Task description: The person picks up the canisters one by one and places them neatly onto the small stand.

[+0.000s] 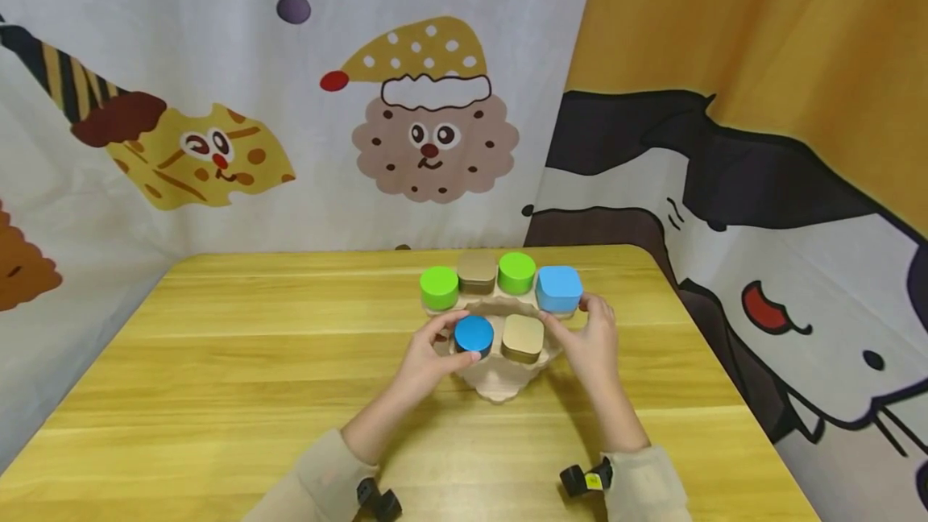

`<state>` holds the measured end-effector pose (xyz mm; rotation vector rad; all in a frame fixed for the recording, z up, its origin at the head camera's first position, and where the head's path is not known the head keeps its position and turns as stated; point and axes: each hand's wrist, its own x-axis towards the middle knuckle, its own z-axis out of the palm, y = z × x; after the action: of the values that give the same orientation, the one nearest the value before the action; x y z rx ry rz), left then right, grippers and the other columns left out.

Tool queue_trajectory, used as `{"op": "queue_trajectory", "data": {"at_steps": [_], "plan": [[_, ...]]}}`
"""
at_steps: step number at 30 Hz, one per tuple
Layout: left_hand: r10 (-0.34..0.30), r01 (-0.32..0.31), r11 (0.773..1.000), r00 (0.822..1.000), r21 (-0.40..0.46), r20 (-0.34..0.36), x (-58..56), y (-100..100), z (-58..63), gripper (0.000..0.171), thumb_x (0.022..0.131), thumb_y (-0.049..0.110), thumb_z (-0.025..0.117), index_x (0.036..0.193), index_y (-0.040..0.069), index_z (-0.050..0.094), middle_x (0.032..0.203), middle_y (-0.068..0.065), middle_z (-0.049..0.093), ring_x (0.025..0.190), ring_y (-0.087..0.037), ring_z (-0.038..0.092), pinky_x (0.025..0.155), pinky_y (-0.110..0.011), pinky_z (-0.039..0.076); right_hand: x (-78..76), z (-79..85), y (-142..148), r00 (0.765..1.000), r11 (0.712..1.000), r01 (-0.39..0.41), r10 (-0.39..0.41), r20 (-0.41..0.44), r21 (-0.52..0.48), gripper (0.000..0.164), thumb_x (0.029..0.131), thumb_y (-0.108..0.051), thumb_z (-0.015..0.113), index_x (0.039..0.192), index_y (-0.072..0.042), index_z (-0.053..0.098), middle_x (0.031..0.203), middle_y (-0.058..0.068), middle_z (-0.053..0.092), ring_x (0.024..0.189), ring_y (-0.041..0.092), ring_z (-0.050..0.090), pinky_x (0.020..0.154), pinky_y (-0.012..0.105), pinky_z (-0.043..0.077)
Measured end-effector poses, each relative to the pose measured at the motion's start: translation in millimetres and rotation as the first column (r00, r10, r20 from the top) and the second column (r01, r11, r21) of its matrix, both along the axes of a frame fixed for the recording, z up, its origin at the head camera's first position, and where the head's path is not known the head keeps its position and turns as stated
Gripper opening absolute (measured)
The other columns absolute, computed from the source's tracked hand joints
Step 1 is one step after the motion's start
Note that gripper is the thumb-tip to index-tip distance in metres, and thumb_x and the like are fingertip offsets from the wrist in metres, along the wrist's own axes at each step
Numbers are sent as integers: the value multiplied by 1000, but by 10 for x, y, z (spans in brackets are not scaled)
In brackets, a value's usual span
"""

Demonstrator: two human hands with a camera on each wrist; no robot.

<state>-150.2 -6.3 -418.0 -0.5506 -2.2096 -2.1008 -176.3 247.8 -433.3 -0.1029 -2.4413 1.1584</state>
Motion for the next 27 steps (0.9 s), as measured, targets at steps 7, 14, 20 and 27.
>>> {"op": "queue_trajectory", "data": {"at_steps": [7, 14, 20, 27], "plan": [[0, -1, 1000, 1000, -23, -10, 6, -4, -17, 57, 73, -3, 79, 126, -2, 58, 123, -17, 57, 112, -31, 51, 99, -54, 35, 0, 1, -4, 1000, 1000, 0, 0, 2, -2, 63, 78, -36, 80, 114, 9, 53, 108, 21, 50, 102, 38, 46, 81, 46, 36], [6, -7, 998, 1000, -55, -21, 18, -14, -17, 56, 75, 0, 79, 127, -3, 58, 122, -18, 55, 113, -32, 49, 100, -54, 33, 4, 4, -3, 1000, 1000, 6, -6, 15, 0, 64, 79, -37, 79, 115, 9, 52, 110, 23, 50, 103, 39, 46, 83, 48, 37], [7, -10, 996, 999, -86, -31, -4, -7, -69, 55, 75, 1, 79, 126, -1, 59, 121, -18, 55, 112, -33, 48, 98, -55, 34, 7, -4, 6, 1000, 1000, 11, -11, 16, 8, 65, 79, -37, 79, 115, 9, 52, 111, 24, 50, 103, 39, 46, 83, 49, 37], [22, -26, 995, 999, -96, -45, -142, 22, -372, 59, 75, 7, 82, 129, 4, 59, 123, -12, 55, 115, -30, 47, 99, -53, 32, 8, -6, 11, 1000, 1000, 6, -6, 22, 10, 66, 79, -39, 78, 116, 9, 51, 112, 25, 50, 103, 38, 46, 83, 50, 37]]}}
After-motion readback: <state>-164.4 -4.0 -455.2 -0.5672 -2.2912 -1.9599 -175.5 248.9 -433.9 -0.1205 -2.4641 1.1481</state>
